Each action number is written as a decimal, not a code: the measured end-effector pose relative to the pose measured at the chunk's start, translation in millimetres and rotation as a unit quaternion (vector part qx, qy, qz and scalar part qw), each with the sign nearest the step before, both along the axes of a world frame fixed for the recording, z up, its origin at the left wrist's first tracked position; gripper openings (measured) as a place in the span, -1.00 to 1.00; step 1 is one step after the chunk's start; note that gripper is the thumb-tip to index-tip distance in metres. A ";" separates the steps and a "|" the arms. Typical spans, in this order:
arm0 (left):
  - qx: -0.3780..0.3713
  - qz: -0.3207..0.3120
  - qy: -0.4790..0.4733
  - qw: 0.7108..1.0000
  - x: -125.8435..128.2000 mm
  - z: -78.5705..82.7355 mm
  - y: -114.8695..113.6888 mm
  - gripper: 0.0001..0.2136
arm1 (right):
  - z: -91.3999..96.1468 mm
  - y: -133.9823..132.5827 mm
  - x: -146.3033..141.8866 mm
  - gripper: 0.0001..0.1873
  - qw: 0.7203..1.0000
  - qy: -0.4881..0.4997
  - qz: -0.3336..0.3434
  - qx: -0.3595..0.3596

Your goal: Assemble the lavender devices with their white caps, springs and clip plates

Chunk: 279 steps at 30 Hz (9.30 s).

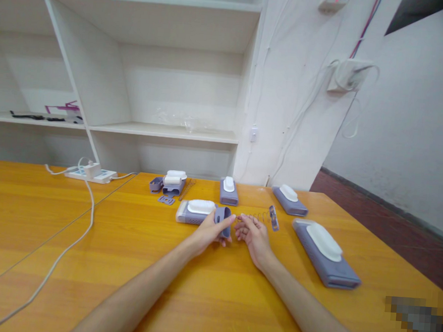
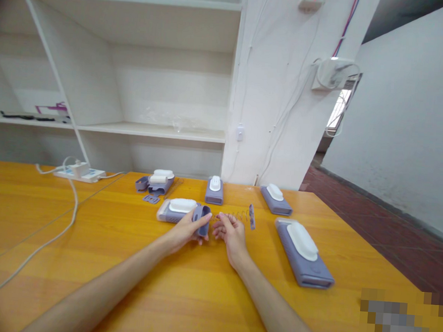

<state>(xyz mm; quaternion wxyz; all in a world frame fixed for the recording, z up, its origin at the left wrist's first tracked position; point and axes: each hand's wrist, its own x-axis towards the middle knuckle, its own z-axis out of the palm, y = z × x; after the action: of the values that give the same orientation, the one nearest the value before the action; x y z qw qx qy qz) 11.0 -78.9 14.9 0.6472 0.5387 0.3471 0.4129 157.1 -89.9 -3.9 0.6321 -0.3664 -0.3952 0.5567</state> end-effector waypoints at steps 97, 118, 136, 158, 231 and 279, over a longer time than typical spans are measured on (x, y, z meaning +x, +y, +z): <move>0.522 0.155 0.341 0.766 -10.4 6.3 -8.5 -0.67 | -8.1 11.7 11.3 -0.65 0.952 -0.083 -0.288 0.059; 0.473 0.259 0.563 0.627 -79.2 1.6 36.7 -0.34 | -11.6 17.7 19.0 -0.56 0.948 -0.094 -0.304 0.035; 0.464 0.302 0.453 0.699 -87.2 -2.8 38.0 -0.36 | -18.1 25.5 26.5 -0.62 0.965 0.038 -0.257 0.041; 0.638 0.268 0.401 0.601 -91.6 -10.3 42.8 -0.30 | -11.9 21.9 22.7 -0.60 0.950 -0.040 -0.307 0.038; 0.669 0.232 0.422 0.567 -41.5 -11.1 17.1 -0.43 | -0.4 4.7 1.8 -0.54 0.952 -0.243 -0.171 0.076; 0.518 0.219 0.390 0.729 -47.5 -0.4 9.0 -0.31 | -10.5 2.7 7.4 -0.74 0.964 -0.182 -0.178 0.078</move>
<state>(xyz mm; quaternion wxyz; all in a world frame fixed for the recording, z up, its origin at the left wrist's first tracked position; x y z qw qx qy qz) -36.5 -69.9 14.5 -0.0330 0.8131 0.4094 0.4126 164.6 -87.2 -14.4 0.6653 -0.4751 -0.4742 0.3269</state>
